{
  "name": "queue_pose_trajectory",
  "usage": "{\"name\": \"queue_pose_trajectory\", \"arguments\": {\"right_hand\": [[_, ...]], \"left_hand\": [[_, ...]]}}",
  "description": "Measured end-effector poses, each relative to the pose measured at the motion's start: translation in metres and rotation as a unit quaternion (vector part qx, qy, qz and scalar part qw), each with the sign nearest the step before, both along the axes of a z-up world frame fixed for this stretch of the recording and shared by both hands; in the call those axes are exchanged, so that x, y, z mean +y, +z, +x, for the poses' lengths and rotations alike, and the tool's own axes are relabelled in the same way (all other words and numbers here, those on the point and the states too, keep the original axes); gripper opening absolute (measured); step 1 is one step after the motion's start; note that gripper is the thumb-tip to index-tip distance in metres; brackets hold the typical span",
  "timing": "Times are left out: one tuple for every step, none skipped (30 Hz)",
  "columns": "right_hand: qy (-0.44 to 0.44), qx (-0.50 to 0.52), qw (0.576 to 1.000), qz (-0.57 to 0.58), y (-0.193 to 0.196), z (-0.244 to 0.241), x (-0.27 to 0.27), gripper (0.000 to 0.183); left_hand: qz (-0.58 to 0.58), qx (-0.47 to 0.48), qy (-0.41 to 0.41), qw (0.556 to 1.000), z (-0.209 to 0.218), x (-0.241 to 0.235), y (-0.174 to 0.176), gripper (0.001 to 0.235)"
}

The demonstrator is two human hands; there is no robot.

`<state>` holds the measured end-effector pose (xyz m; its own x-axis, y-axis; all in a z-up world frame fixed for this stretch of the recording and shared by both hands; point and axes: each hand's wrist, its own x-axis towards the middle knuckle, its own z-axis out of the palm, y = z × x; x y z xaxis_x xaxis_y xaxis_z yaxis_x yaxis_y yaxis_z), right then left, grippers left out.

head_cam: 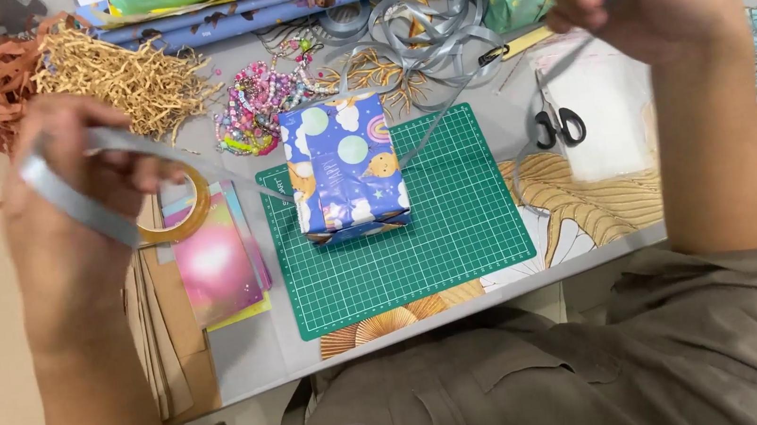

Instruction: Measuring, cutting, and tying a decorative silver ribbon around a small gift box.

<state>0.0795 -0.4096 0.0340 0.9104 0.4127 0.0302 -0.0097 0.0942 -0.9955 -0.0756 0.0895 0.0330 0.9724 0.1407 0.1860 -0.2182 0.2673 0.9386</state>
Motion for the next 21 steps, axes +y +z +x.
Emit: {"name": "queue_pose_trajectory", "arguments": {"right_hand": [[-0.023, -0.003, 1.0, -0.012, 0.01, -0.002, 0.023, 0.005], [-0.045, -0.006, 0.999, -0.023, 0.02, -0.004, 0.047, 0.013], [-0.045, -0.008, 0.999, -0.022, 0.031, -0.012, 0.065, 0.013], [-0.003, -0.086, 0.989, -0.122, 0.042, -0.019, 0.083, 0.024], [0.039, -0.165, 0.961, -0.218, 0.054, -0.026, 0.101, 0.036], [0.04, -0.166, 0.961, -0.217, 0.067, -0.033, 0.119, 0.036], [0.041, -0.173, 0.94, -0.293, 0.081, -0.041, 0.137, 0.02], [0.043, -0.179, 0.912, -0.366, 0.094, -0.048, 0.155, 0.021], [0.043, -0.179, 0.912, -0.366, 0.095, -0.046, 0.162, 0.021], [0.084, -0.181, 0.912, -0.359, 0.095, -0.044, 0.169, 0.018], [0.125, -0.181, 0.91, -0.35, 0.096, -0.041, 0.176, 0.015], [0.124, -0.181, 0.911, -0.35, 0.091, -0.036, 0.175, 0.015], [0.165, -0.207, 0.918, -0.296, 0.086, -0.032, 0.173, 0.025], [0.206, -0.231, 0.92, -0.24, 0.082, -0.028, 0.172, 0.044], [0.205, -0.231, 0.92, -0.24, 0.082, -0.03, 0.17, 0.044], [0.206, -0.211, 0.935, -0.198, 0.082, -0.031, 0.168, 0.042], [0.207, -0.19, 0.947, -0.156, 0.082, -0.032, 0.167, 0.039], [0.207, -0.191, 0.947, -0.157, 0.083, -0.032, 0.165, 0.039], [0.22, -0.171, 0.952, -0.129, 0.084, -0.033, 0.163, 0.023], [0.232, -0.151, 0.956, -0.1, 0.085, -0.033, 0.161, 0.021], [0.232, -0.15, 0.956, -0.101, 0.092, -0.038, 0.162, 0.021]], "left_hand": [[0.119, -0.012, -0.019, 0.993, -0.003, -0.017, 0.013, 0.022], [0.236, -0.024, -0.037, 0.971, -0.007, -0.033, 0.027, 0.021], [0.237, -0.025, -0.037, 0.971, -0.004, -0.048, 0.033, 0.021], [0.269, -0.088, -0.07, 0.957, -0.001, -0.063, 0.04, 0.012], [0.299, -0.151, -0.101, 0.937, 0.001, -0.077, 0.046, 0.006], [0.3, -0.151, -0.1, 0.936, 0.003, -0.087, 0.055, 0.006], [0.291, -0.17, -0.123, 0.934, 0.005, -0.096, 0.064, 0.008], [0.281, -0.189, -0.145, 0.93, 0.007, -0.106, 0.072, 0.012], [0.281, -0.189, -0.145, 0.93, 0.016, -0.105, 0.068, 0.012], [0.267, -0.227, -0.113, 0.93, 0.026, -0.105, 0.064, 0.01], [0.253, -0.263, -0.081, 0.927, 0.036, -0.105, 0.06, 0.01], [0.253, -0.263, -0.082, 0.927, 0.041, -0.101, 0.058, 0.01], [0.246, -0.262, 0.006, 0.933, 0.047, -0.097, 0.055, 0.009], [0.237, -0.26, 0.094, 0.931, 0.052, -0.092, 0.053, 0.011], [0.237, -0.26, 0.093, 0.931, 0.057, -0.089, 0.05, 0.011], [0.142, -0.258, 0.048, 0.954, 0.061, -0.086, 0.048, 0.006], [0.045, -0.253, 0.001, 0.966, 0.066, -0.083, 0.046, 0.011], [0.045, -0.254, 0.001, 0.966, 0.061, -0.091, 0.05, 0.011], [0.075, -0.22, -0.037, 0.972, 0.055, -0.098, 0.054, 0.01], [0.105, -0.184, -0.074, 0.975, 0.05, -0.105, 0.059, 0.021], [0.105, -0.183, -0.075, 0.975, 0.049, -0.109, 0.063, 0.021]]}}
